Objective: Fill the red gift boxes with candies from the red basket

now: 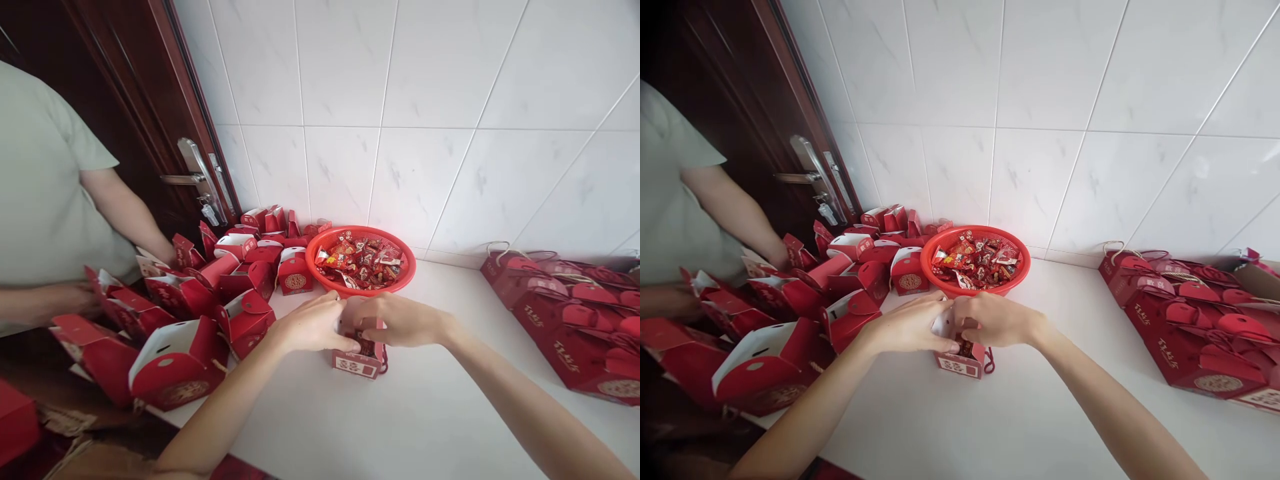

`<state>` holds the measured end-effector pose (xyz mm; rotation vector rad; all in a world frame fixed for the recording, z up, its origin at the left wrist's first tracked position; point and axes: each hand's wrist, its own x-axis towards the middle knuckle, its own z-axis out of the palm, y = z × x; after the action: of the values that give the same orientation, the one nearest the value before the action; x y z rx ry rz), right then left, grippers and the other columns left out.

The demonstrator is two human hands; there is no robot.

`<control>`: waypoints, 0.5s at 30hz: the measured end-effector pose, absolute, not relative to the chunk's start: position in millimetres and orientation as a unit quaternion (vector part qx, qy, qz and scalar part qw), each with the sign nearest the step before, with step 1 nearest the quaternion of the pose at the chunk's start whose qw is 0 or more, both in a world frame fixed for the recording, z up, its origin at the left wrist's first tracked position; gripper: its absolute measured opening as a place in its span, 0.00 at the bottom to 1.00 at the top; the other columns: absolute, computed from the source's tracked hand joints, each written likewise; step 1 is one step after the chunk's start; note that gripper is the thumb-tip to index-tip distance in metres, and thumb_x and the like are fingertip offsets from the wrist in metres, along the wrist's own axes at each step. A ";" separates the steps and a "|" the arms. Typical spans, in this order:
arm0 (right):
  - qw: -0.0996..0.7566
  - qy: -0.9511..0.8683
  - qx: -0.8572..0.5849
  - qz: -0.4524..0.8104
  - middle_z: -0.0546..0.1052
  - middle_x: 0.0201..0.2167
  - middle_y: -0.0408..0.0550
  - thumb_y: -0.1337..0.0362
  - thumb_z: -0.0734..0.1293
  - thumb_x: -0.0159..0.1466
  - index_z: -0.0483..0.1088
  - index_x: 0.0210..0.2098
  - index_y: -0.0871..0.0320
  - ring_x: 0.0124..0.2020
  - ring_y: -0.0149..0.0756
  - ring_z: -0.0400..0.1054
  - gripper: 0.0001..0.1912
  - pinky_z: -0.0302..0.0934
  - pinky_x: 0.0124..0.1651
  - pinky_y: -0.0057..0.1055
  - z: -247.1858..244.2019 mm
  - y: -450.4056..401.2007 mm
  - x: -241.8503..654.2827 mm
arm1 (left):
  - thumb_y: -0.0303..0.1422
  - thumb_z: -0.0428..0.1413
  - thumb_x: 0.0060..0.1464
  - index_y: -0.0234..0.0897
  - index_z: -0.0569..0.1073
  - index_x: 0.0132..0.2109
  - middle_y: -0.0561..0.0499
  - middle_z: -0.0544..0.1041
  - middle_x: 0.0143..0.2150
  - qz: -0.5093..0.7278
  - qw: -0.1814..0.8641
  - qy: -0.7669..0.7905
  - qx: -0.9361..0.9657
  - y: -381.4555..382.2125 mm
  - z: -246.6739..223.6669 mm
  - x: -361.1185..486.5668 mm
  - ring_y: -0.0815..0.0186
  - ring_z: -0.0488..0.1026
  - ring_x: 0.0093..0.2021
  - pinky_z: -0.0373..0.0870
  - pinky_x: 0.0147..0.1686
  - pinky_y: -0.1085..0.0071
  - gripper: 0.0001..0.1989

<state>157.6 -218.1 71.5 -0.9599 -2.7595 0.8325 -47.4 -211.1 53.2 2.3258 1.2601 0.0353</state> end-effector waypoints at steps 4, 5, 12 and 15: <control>0.238 -0.884 -0.344 0.207 0.78 0.47 0.51 0.72 0.63 0.66 0.76 0.46 0.54 0.49 0.41 0.72 0.13 0.68 0.49 0.38 40.5 -240.5 172.2 | 0.48 0.61 0.51 0.46 0.71 0.60 0.47 0.73 0.53 0.074 0.260 0.458 0.847 -215.3 47.4 -49.5 0.53 0.73 0.53 0.69 0.47 0.64 0.30; 0.273 -0.871 -0.360 0.192 0.78 0.49 0.52 0.69 0.64 0.67 0.75 0.47 0.54 0.51 0.42 0.72 0.12 0.68 0.51 0.41 30.8 -244.3 173.9 | 0.48 0.60 0.52 0.46 0.70 0.61 0.46 0.72 0.54 0.094 0.262 0.458 0.844 -216.4 45.5 -49.9 0.53 0.73 0.53 0.69 0.48 0.64 0.30; 0.388 -0.808 -0.414 0.161 0.76 0.53 0.57 0.58 0.66 0.69 0.69 0.55 0.54 0.55 0.48 0.71 0.17 0.68 0.55 0.49 -14.4 -249.6 170.5 | 0.43 0.61 0.55 0.41 0.69 0.59 0.48 0.76 0.49 0.226 0.272 0.426 0.833 -223.7 31.0 -43.8 0.59 0.74 0.47 0.71 0.48 0.64 0.27; 0.417 -0.793 -0.407 0.179 0.74 0.57 0.57 0.58 0.65 0.69 0.65 0.59 0.54 0.57 0.46 0.70 0.20 0.67 0.57 0.47 -22.5 -249.9 164.5 | 0.41 0.58 0.59 0.43 0.69 0.59 0.50 0.79 0.46 0.229 0.322 0.383 0.835 -227.4 27.7 -39.1 0.60 0.76 0.45 0.72 0.47 0.65 0.23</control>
<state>164.5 -249.9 -22.5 -1.0210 -1.9891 0.4502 -39.1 -227.4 27.7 2.1939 1.0048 0.6005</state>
